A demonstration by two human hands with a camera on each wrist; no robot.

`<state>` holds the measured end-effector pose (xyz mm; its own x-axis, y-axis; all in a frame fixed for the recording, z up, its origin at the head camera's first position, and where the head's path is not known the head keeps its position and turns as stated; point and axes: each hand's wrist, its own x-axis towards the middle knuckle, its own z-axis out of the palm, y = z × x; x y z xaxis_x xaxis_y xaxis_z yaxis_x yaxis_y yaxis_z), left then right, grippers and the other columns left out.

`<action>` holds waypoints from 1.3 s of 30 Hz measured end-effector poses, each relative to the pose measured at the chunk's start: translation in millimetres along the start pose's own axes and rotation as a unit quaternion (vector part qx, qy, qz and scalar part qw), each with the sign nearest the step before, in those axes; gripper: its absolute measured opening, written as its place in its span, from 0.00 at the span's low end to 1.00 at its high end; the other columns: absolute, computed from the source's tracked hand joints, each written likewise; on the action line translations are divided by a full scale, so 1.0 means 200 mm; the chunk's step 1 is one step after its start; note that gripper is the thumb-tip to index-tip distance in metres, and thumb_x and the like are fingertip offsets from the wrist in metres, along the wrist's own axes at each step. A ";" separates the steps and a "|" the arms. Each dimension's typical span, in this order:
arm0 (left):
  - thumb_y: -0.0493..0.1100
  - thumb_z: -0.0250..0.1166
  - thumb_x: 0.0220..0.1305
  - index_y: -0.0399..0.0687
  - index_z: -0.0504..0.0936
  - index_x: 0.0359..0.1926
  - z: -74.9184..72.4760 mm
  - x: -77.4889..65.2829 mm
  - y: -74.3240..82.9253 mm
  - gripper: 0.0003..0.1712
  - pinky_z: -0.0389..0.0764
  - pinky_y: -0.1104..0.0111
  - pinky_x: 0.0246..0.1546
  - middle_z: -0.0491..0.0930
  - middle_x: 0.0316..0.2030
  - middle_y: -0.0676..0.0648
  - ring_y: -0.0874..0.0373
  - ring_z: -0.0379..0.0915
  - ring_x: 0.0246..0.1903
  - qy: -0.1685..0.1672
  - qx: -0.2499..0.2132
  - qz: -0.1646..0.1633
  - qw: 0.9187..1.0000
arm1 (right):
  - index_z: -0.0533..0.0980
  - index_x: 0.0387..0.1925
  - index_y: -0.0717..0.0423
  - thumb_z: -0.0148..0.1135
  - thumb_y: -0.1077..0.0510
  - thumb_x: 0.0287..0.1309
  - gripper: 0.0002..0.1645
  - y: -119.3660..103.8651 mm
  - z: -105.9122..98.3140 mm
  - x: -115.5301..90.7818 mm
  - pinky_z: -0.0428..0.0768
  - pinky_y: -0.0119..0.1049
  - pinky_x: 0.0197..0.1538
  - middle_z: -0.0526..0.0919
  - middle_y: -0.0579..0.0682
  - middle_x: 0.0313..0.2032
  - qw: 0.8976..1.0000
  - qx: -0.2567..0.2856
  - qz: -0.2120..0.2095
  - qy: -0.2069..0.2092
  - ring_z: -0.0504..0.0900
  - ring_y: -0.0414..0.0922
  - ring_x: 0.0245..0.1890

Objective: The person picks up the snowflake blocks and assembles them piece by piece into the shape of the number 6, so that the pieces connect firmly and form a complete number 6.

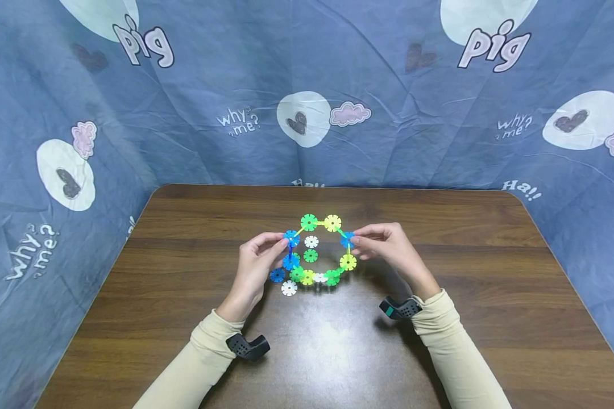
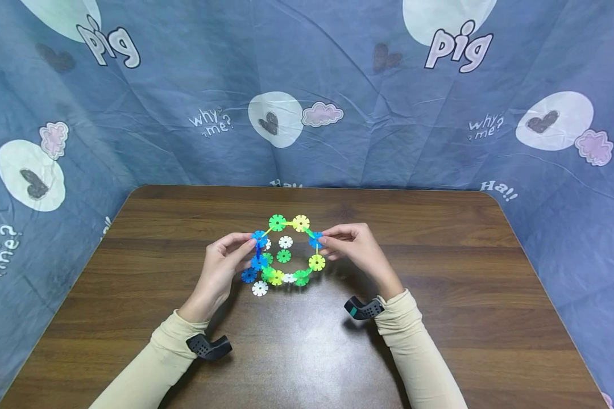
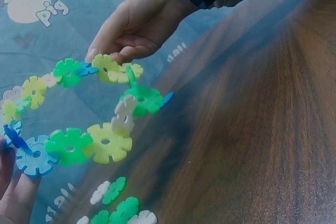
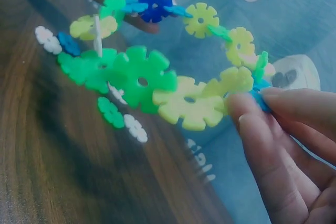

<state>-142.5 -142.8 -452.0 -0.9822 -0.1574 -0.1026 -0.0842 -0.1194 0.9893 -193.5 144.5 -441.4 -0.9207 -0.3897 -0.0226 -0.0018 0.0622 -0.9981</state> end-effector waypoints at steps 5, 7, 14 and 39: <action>0.36 0.68 0.69 0.37 0.85 0.48 0.00 0.00 -0.01 0.09 0.87 0.75 0.31 0.87 0.33 0.59 0.68 0.87 0.35 -0.001 0.002 -0.003 1.000 | 0.80 0.51 0.77 0.68 0.64 0.65 0.19 0.00 0.00 0.00 0.92 0.47 0.41 0.91 0.63 0.37 1.000 0.004 -0.005 -0.001 0.91 0.43 0.30; 0.36 0.68 0.69 0.39 0.85 0.47 0.00 0.00 -0.01 0.08 0.87 0.75 0.30 0.87 0.33 0.59 0.68 0.87 0.35 0.001 0.003 -0.005 1.000 | 0.80 0.50 0.77 0.68 0.64 0.65 0.19 0.01 0.00 0.00 0.92 0.47 0.41 0.91 0.61 0.36 1.000 0.003 -0.004 0.000 0.92 0.44 0.30; 0.37 0.68 0.69 0.36 0.84 0.49 0.00 0.00 0.00 0.11 0.86 0.75 0.29 0.86 0.34 0.60 0.68 0.86 0.35 0.002 0.015 -0.008 1.000 | 0.80 0.51 0.76 0.66 0.63 0.67 0.18 0.00 -0.01 0.00 0.92 0.40 0.40 0.91 0.63 0.37 1.000 -0.002 0.002 0.006 0.92 0.45 0.33; 0.39 0.67 0.70 0.42 0.85 0.48 0.00 0.00 0.01 0.08 0.86 0.73 0.30 0.86 0.33 0.60 0.68 0.84 0.37 0.001 0.019 -0.027 0.999 | 0.82 0.51 0.74 0.65 0.62 0.68 0.17 -0.01 -0.01 0.00 0.91 0.50 0.43 0.87 0.75 0.42 1.000 -0.016 0.003 0.003 0.92 0.49 0.34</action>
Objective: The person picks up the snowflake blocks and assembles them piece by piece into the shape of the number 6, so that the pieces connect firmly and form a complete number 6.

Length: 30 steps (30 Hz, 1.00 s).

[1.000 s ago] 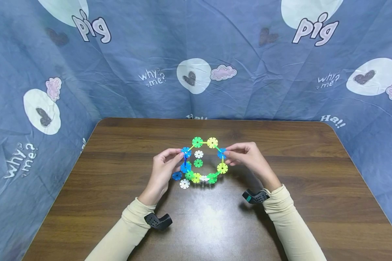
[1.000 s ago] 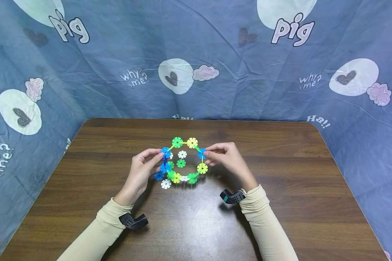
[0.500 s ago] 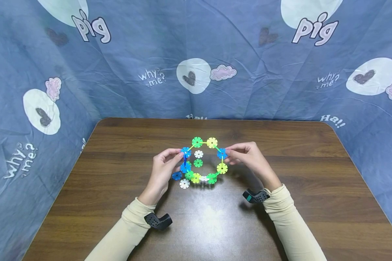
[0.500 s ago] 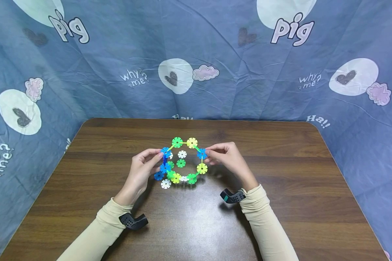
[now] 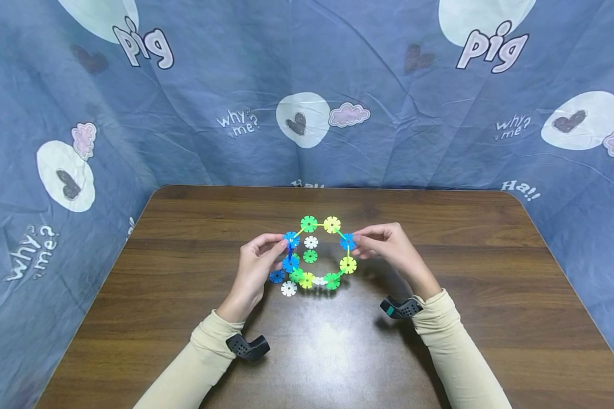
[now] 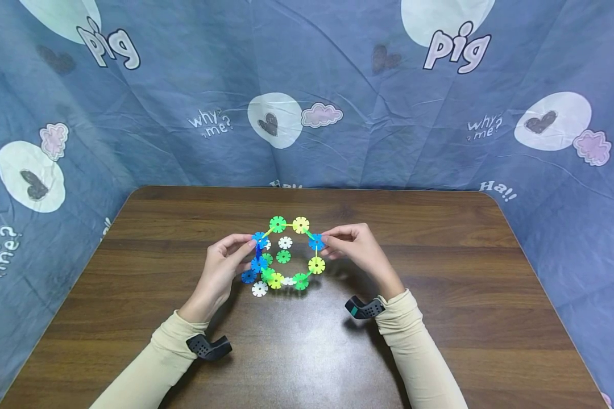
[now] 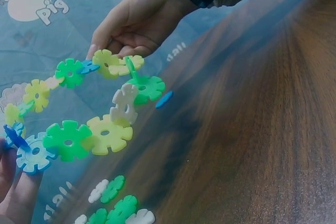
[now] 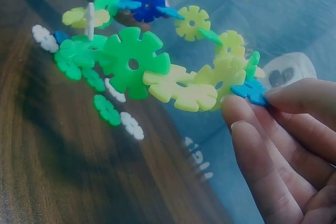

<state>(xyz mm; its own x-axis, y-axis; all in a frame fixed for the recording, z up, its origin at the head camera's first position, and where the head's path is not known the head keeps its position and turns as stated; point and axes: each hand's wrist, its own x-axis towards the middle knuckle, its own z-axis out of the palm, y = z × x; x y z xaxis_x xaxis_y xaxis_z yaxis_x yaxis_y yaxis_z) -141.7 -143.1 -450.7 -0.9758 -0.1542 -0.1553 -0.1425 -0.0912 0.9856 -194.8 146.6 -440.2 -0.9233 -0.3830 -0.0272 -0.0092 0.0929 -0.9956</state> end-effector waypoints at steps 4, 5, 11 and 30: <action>0.39 0.68 0.70 0.41 0.85 0.48 0.00 0.00 0.00 0.09 0.86 0.73 0.30 0.86 0.34 0.60 0.68 0.85 0.37 -0.001 0.000 0.000 1.000 | 0.81 0.51 0.74 0.65 0.62 0.68 0.17 0.00 0.00 0.00 0.91 0.50 0.43 0.88 0.73 0.41 1.000 0.001 0.000 -0.001 0.92 0.49 0.34; 0.39 0.68 0.70 0.41 0.85 0.48 0.00 0.00 0.00 0.09 0.86 0.73 0.30 0.86 0.34 0.60 0.67 0.85 0.38 -0.001 0.000 0.000 1.000 | 0.81 0.51 0.74 0.65 0.62 0.68 0.17 0.00 0.00 0.00 0.91 0.50 0.43 0.88 0.72 0.40 1.000 0.001 0.000 -0.002 0.92 0.48 0.34; 0.40 0.68 0.70 0.42 0.84 0.49 0.00 0.01 -0.01 0.10 0.84 0.74 0.31 0.87 0.34 0.61 0.67 0.85 0.37 -0.005 0.012 -0.002 1.000 | 0.81 0.50 0.75 0.64 0.63 0.69 0.17 0.01 0.00 0.00 0.92 0.46 0.42 0.91 0.62 0.36 1.000 -0.010 0.001 -0.019 0.91 0.42 0.32; 0.40 0.67 0.71 0.42 0.84 0.48 0.00 0.01 -0.01 0.08 0.85 0.74 0.31 0.86 0.35 0.60 0.68 0.84 0.37 -0.008 0.018 0.000 1.000 | 0.81 0.50 0.75 0.65 0.62 0.68 0.17 0.01 0.00 0.00 0.92 0.45 0.42 0.91 0.59 0.35 1.000 -0.007 0.002 -0.019 0.91 0.43 0.32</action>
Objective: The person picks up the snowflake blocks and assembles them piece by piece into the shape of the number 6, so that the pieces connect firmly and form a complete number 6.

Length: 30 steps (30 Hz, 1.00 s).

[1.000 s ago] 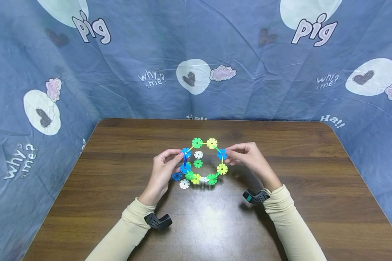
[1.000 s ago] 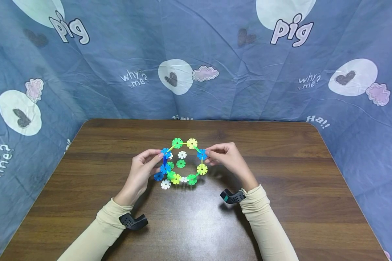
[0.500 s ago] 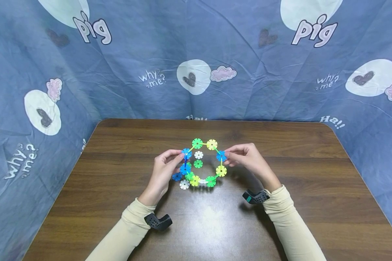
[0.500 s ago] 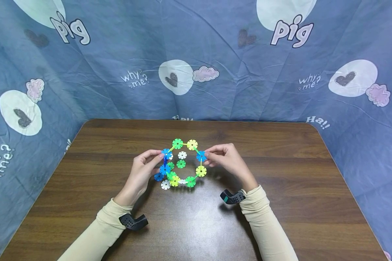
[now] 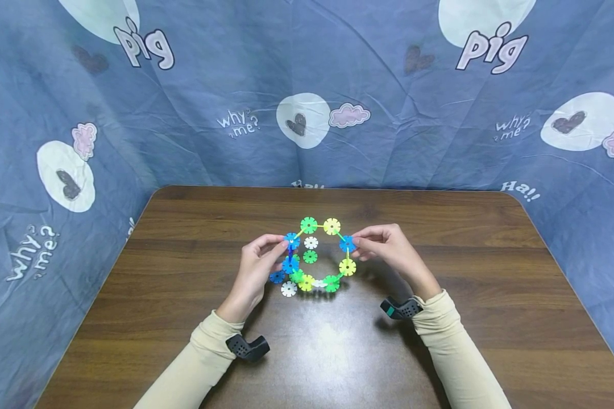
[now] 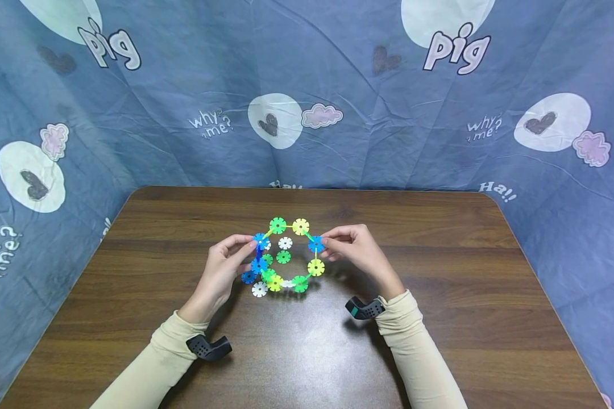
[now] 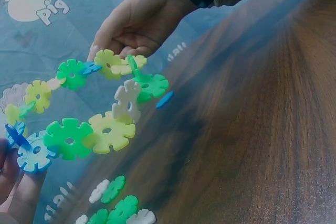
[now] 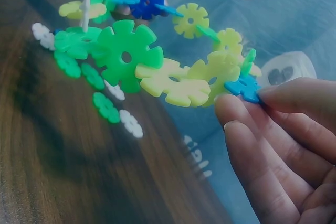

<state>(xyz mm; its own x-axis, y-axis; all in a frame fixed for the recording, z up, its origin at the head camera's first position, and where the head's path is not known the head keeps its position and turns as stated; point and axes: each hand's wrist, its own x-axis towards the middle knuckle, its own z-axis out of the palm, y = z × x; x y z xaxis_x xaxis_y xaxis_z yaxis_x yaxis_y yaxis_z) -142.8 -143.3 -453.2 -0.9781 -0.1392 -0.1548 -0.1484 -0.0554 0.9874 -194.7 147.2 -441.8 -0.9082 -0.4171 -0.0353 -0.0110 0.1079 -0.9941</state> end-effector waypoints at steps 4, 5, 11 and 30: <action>0.39 0.67 0.70 0.40 0.84 0.48 0.00 0.00 0.00 0.09 0.85 0.74 0.31 0.85 0.34 0.60 0.68 0.82 0.37 0.000 0.004 0.003 1.000 | 0.80 0.50 0.75 0.65 0.62 0.68 0.17 0.01 0.00 0.00 0.92 0.46 0.42 0.92 0.55 0.34 1.000 -0.003 0.002 0.000 0.91 0.43 0.32; 0.39 0.67 0.70 0.39 0.84 0.48 0.00 0.01 -0.01 0.10 0.85 0.74 0.31 0.85 0.34 0.60 0.68 0.81 0.37 0.000 0.005 0.004 1.000 | 0.80 0.50 0.74 0.65 0.62 0.68 0.17 0.01 0.00 0.00 0.92 0.47 0.42 0.92 0.54 0.34 1.000 -0.003 0.003 0.000 0.91 0.43 0.32; 0.38 0.67 0.71 0.37 0.83 0.47 0.00 0.01 -0.01 0.09 0.84 0.75 0.30 0.84 0.34 0.61 0.68 0.80 0.36 -0.001 0.001 0.010 1.000 | 0.80 0.51 0.74 0.65 0.61 0.68 0.18 0.00 0.00 0.00 0.91 0.48 0.43 0.91 0.51 0.33 1.000 -0.004 0.006 0.000 0.91 0.42 0.32; 0.36 0.66 0.71 0.40 0.83 0.45 0.01 0.00 0.00 0.05 0.87 0.74 0.32 0.83 0.35 0.59 0.68 0.82 0.34 -0.009 -0.014 0.005 1.000 | 0.80 0.57 0.62 0.70 0.54 0.66 0.23 0.08 -0.12 0.01 0.91 0.51 0.40 0.88 0.66 0.50 0.992 -0.114 0.027 -0.043 0.91 0.59 0.38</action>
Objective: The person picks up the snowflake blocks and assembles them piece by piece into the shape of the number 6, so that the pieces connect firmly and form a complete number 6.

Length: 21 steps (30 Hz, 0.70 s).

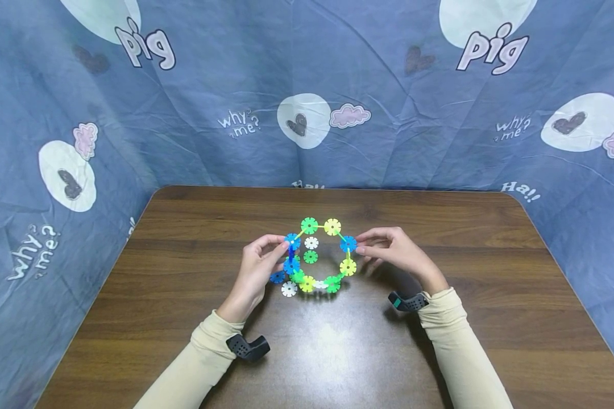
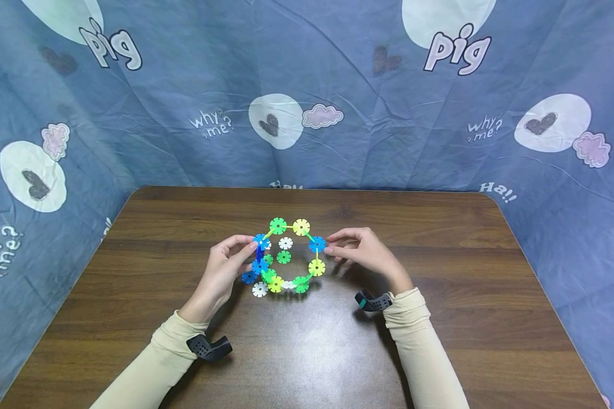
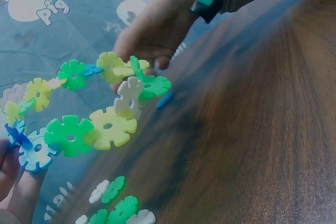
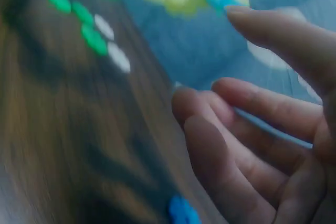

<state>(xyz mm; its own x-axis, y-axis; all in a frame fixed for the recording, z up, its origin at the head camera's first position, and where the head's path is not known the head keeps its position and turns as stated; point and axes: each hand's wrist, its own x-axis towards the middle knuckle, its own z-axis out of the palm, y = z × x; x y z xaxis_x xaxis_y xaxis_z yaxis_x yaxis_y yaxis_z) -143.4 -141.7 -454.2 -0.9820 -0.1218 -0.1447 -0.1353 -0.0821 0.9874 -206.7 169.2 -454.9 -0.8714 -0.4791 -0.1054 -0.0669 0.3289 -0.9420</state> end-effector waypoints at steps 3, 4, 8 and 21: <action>0.37 0.66 0.71 0.39 0.83 0.45 0.00 0.00 0.00 0.06 0.87 0.75 0.32 0.84 0.35 0.59 0.68 0.83 0.34 -0.002 -0.001 0.001 1.000 | 0.81 0.56 0.61 0.72 0.55 0.64 0.22 0.05 -0.04 0.00 0.90 0.42 0.34 0.88 0.63 0.48 0.997 -0.070 0.005 0.038 0.90 0.51 0.30; 0.37 0.66 0.71 0.38 0.83 0.46 0.00 0.00 0.00 0.06 0.86 0.75 0.31 0.84 0.35 0.59 0.68 0.83 0.34 -0.001 0.000 0.000 1.000 | 0.82 0.55 0.61 0.73 0.55 0.63 0.22 0.06 -0.05 0.00 0.89 0.40 0.32 0.87 0.62 0.48 0.993 -0.106 0.003 0.058 0.89 0.48 0.27; 0.37 0.66 0.71 0.36 0.83 0.47 0.00 0.00 -0.01 0.08 0.86 0.75 0.31 0.84 0.34 0.60 0.67 0.83 0.34 0.000 0.000 -0.003 1.000 | 0.84 0.51 0.61 0.76 0.56 0.58 0.21 0.10 -0.07 0.00 0.85 0.35 0.31 0.82 0.60 0.45 0.965 -0.232 0.007 0.119 0.83 0.41 0.24; 0.37 0.63 0.73 0.33 0.80 0.50 0.00 0.00 0.00 0.11 0.81 0.76 0.33 0.82 0.32 0.60 0.67 0.80 0.33 -0.031 0.028 -0.002 0.999 | 0.82 0.40 0.64 0.74 0.62 0.58 0.11 0.13 -0.08 0.01 0.89 0.35 0.30 0.83 0.55 0.34 0.979 -0.180 0.042 0.083 0.85 0.41 0.25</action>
<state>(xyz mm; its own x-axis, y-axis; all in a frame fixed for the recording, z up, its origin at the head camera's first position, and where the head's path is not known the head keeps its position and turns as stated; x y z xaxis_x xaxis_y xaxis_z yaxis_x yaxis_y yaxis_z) -142.9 -140.8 -454.7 -0.9875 -0.0594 -0.1459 -0.1446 -0.0260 0.9892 -217.4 189.7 -474.9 -0.9464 -0.3081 -0.0968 -0.1314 0.6412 -0.7561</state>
